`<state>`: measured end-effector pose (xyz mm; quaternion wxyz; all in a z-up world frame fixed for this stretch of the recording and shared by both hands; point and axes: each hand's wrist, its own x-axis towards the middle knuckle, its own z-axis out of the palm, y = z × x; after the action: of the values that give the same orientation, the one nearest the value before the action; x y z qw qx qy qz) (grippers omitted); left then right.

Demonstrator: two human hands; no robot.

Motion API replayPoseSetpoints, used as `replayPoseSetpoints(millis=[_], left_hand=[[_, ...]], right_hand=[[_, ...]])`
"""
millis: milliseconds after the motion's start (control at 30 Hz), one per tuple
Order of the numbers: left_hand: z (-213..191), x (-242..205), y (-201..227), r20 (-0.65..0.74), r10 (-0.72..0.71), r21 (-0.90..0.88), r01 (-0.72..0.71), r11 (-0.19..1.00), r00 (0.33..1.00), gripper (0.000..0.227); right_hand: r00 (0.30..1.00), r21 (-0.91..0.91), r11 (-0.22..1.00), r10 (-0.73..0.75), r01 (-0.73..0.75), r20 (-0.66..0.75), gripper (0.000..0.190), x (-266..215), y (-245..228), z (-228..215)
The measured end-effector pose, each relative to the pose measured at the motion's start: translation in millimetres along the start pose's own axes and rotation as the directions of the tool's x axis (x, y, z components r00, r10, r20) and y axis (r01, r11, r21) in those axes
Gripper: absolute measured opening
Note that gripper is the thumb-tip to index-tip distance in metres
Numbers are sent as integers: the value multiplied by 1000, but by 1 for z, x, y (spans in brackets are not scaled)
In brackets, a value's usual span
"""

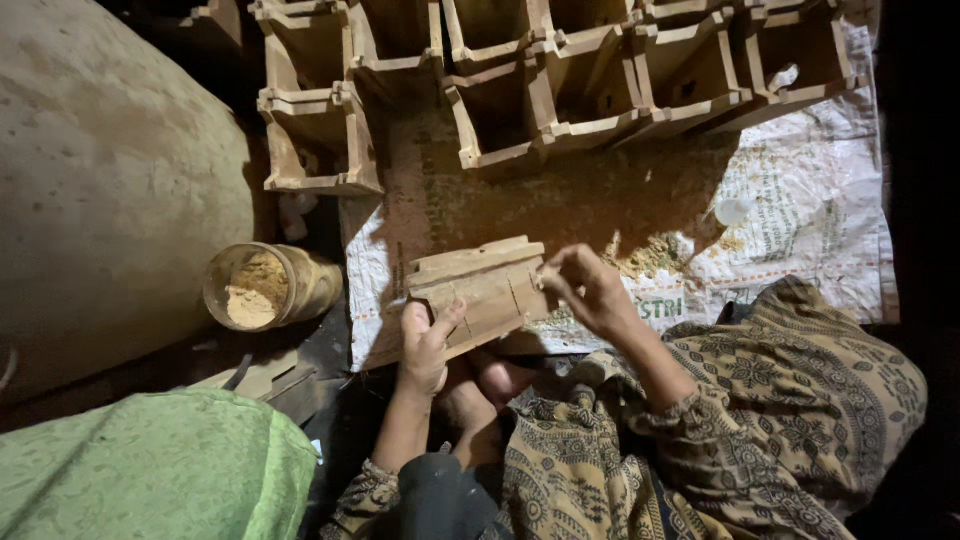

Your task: The person applies glue to the edges of wooden components and joins them together to assemble small wooden structures.

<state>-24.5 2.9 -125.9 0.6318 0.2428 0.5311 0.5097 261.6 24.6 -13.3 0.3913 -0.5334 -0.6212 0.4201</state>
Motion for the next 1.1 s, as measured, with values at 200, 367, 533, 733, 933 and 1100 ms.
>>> replayPoseSetpoints(millis=[200,367,533,733,933,1100], left_hand=[[80,-47,117,-88,-13,-82,6,997,996,27],[72,-44,121,-135,48,-60,-57,997,990,29],[93,-59,143,-128,46,-42,-52,998,991,28],[38,-27,67,-85,72,114,-62,992,994,37],[39,-19,58,-75,132,140,-121,983,988,40],[47,-18,67,-83,108,301,-78,950,991,50]], right_hand=[[946,-695,719,-229,6,-229,41,-6,150,-67],[934,-844,485,-134,-230,-332,29,-37,125,-87],[964,-875,450,-96,-180,-247,43,-25,140,-72],[959,-932,361,-247,-39,-136,8,-20,143,-52],[973,-466,880,-22,-90,-229,10,-15,76,-38],[991,-201,971,-123,131,55,4,4,12,-11]])
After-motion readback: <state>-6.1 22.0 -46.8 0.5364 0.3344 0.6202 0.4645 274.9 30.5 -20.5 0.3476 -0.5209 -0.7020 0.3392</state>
